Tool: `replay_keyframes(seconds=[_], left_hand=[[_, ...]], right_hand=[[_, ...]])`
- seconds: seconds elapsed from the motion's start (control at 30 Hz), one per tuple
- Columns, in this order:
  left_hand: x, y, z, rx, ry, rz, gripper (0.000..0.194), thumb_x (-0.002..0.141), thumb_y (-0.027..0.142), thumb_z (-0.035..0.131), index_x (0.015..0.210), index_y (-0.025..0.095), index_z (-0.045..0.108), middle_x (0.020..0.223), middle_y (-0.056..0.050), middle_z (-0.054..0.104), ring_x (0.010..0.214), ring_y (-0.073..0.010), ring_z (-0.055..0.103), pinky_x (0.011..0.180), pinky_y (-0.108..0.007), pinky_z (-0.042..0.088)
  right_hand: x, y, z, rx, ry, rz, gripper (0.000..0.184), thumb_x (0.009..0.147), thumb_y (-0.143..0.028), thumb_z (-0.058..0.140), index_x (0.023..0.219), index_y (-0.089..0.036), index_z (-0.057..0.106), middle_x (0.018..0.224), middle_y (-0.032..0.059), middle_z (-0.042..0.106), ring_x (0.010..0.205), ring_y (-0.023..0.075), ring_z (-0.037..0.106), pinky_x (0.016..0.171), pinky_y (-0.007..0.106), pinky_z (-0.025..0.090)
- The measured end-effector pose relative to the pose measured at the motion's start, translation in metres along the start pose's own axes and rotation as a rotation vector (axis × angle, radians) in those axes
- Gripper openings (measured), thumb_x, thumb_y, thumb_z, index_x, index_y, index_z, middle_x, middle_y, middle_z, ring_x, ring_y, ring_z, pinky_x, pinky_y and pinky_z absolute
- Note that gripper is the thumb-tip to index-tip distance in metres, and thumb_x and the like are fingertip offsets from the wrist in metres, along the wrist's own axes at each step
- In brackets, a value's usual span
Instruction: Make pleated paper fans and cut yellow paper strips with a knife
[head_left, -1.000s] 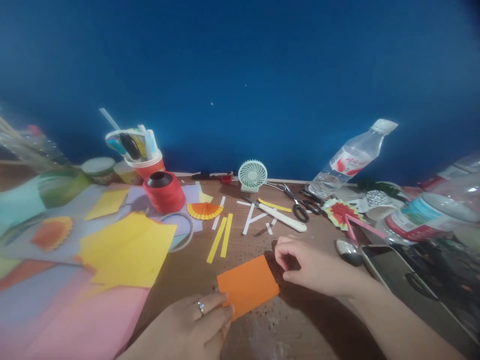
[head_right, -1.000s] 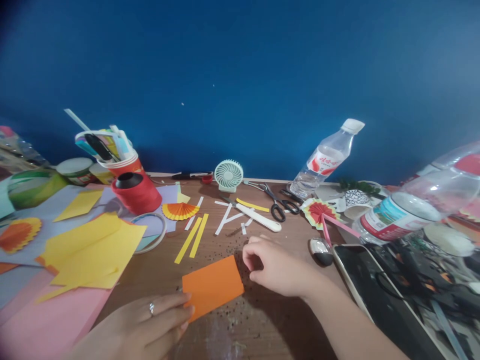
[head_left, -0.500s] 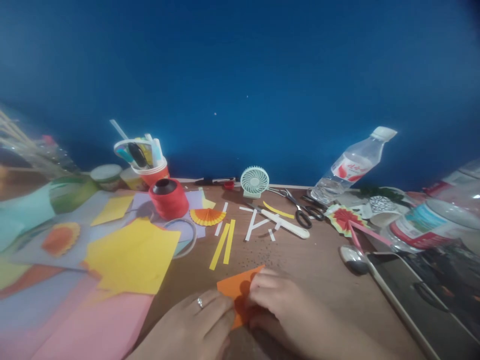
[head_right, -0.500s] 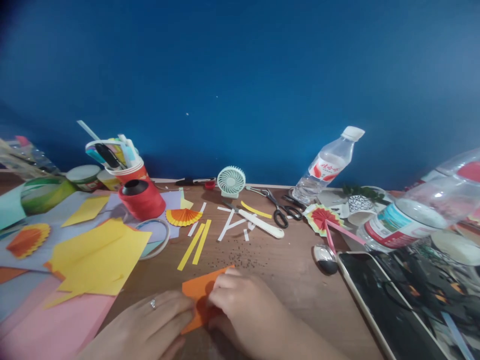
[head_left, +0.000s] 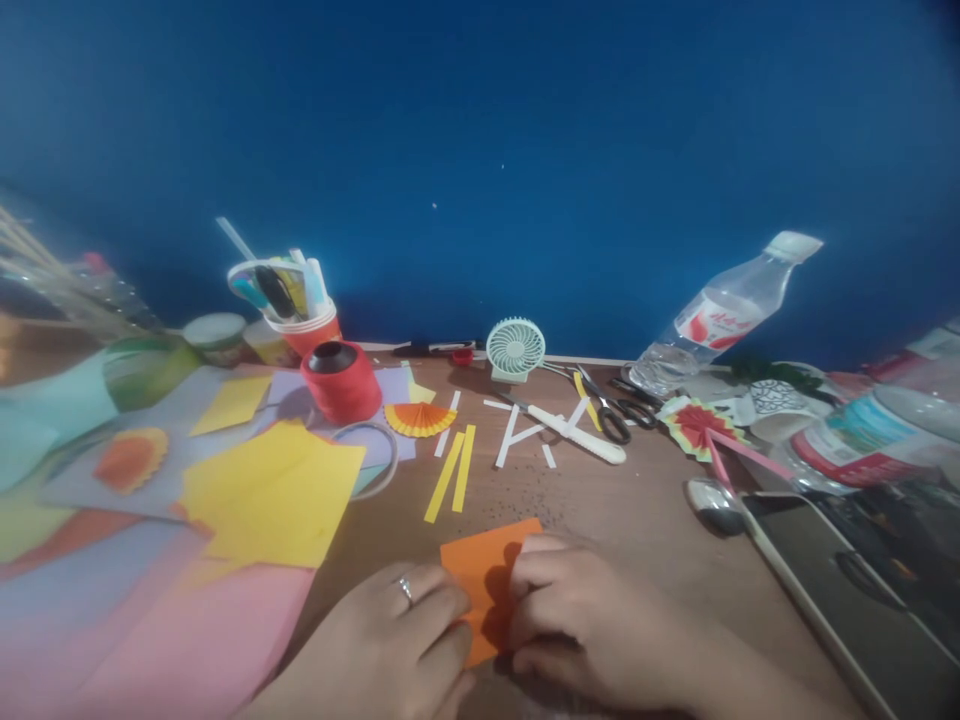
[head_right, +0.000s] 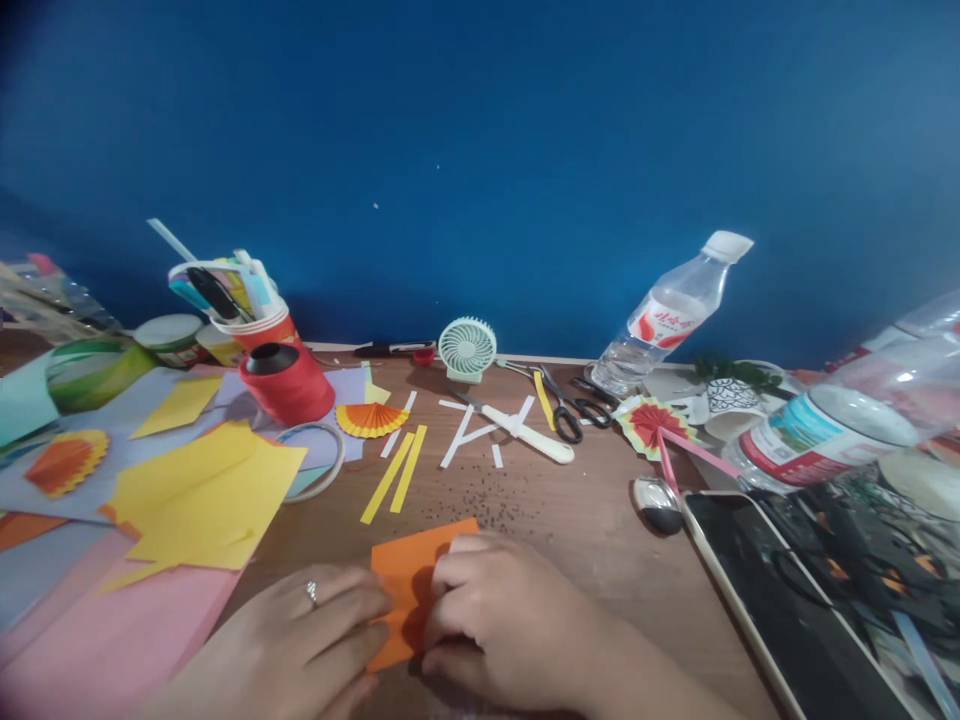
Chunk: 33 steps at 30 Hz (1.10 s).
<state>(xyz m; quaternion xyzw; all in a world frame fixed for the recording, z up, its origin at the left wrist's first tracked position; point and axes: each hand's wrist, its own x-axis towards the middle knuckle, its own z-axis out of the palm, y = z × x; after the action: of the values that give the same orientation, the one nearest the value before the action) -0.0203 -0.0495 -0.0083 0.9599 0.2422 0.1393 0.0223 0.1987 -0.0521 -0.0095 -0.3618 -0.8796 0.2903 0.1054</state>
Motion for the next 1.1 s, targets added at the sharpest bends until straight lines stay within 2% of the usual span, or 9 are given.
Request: replay_keyframes(seconds=[0.13, 0.3, 0.47, 0.53, 0.63, 0.77, 0.9, 1.0, 1.1], left_hand=[[0.000, 0.000, 0.000, -0.036, -0.007, -0.036, 0.022, 0.085, 0.015, 0.041, 0.085, 0.021, 0.063, 0.079, -0.003, 0.065, 0.081, -0.0183, 0.060, 0.074, -0.032, 0.050], [0.001, -0.001, -0.001, -0.009, -0.046, -0.080, 0.021, 0.082, 0.017, 0.044, 0.090, 0.020, 0.063, 0.085, -0.003, 0.066, 0.077, -0.0213, 0.061, 0.067, -0.035, 0.052], [0.002, -0.003, -0.004, -0.068, -0.058, -0.173, 0.023, 0.078, 0.017, 0.046, 0.096, 0.017, 0.062, 0.094, -0.006, 0.066, 0.084, -0.0226, 0.060, 0.073, -0.036, 0.052], [0.003, -0.005, -0.004, -0.102, -0.068, -0.186, 0.030, 0.077, 0.011, 0.043, 0.100, 0.018, 0.060, 0.102, -0.006, 0.064, 0.090, -0.0215, 0.059, 0.077, -0.034, 0.051], [0.002, -0.009, -0.002, -0.110, -0.101, -0.147, 0.034, 0.073, 0.006, 0.042, 0.099, 0.018, 0.061, 0.107, -0.006, 0.062, 0.098, -0.0215, 0.056, 0.087, -0.035, 0.047], [-0.001, -0.010, 0.001, -0.120, -0.123, -0.137, 0.037, 0.072, 0.003, 0.041, 0.101, 0.018, 0.060, 0.110, -0.006, 0.061, 0.101, -0.0215, 0.054, 0.089, -0.037, 0.045], [0.000, -0.008, -0.001, -0.163, -0.119, -0.223, 0.033, 0.077, 0.012, 0.047, 0.107, 0.020, 0.056, 0.115, -0.006, 0.059, 0.102, -0.0227, 0.054, 0.085, -0.038, 0.048], [0.000, -0.006, -0.003, -0.165, -0.128, -0.237, 0.034, 0.077, 0.018, 0.052, 0.111, 0.019, 0.053, 0.117, -0.007, 0.058, 0.104, -0.0248, 0.054, 0.085, -0.041, 0.048], [0.001, -0.006, -0.004, -0.142, -0.142, -0.234, 0.032, 0.080, 0.018, 0.049, 0.112, 0.018, 0.052, 0.117, -0.008, 0.057, 0.105, -0.0255, 0.053, 0.086, -0.042, 0.047]], right_hand=[[0.000, -0.004, -0.005, -0.013, -0.004, 0.083, 0.002, 0.076, -0.019, 0.060, 0.076, -0.019, 0.058, 0.077, -0.0025, 0.056, 0.075, 0.0113, 0.049, 0.065, 0.023, 0.036], [0.002, -0.009, -0.009, -0.033, -0.004, 0.194, 0.015, 0.069, -0.021, 0.067, 0.071, -0.018, 0.052, 0.076, -0.0026, 0.056, 0.073, 0.0124, 0.048, 0.064, 0.024, 0.035], [0.001, -0.009, -0.006, -0.002, 0.016, 0.247, 0.016, 0.068, -0.019, 0.068, 0.071, -0.018, 0.053, 0.080, -0.0022, 0.056, 0.078, 0.0134, 0.047, 0.067, 0.024, 0.036], [0.000, -0.008, -0.005, -0.009, 0.007, 0.221, 0.011, 0.071, -0.019, 0.066, 0.071, -0.019, 0.055, 0.079, -0.0026, 0.055, 0.078, 0.0130, 0.047, 0.068, 0.025, 0.035], [-0.002, -0.004, -0.006, -0.010, -0.044, 0.095, 0.003, 0.075, -0.021, 0.063, 0.077, -0.022, 0.062, 0.079, -0.0036, 0.056, 0.079, 0.0123, 0.048, 0.072, 0.026, 0.034], [-0.005, 0.001, -0.008, 0.006, -0.095, -0.015, 0.013, 0.077, -0.036, 0.063, 0.085, -0.026, 0.066, 0.080, -0.0029, 0.057, 0.079, 0.0125, 0.049, 0.073, 0.028, 0.034], [-0.004, -0.005, -0.006, -0.034, -0.067, 0.095, 0.014, 0.081, -0.032, 0.058, 0.076, -0.021, 0.063, 0.075, -0.0010, 0.057, 0.075, 0.0133, 0.049, 0.066, 0.027, 0.035], [-0.003, -0.014, -0.004, -0.049, -0.040, 0.218, 0.011, 0.074, -0.027, 0.064, 0.077, -0.019, 0.058, 0.077, -0.0004, 0.059, 0.075, 0.0149, 0.050, 0.065, 0.028, 0.036], [-0.001, -0.019, -0.004, -0.051, -0.002, 0.307, 0.010, 0.071, -0.020, 0.064, 0.073, -0.018, 0.053, 0.078, -0.0002, 0.059, 0.074, 0.0155, 0.050, 0.064, 0.028, 0.036]])
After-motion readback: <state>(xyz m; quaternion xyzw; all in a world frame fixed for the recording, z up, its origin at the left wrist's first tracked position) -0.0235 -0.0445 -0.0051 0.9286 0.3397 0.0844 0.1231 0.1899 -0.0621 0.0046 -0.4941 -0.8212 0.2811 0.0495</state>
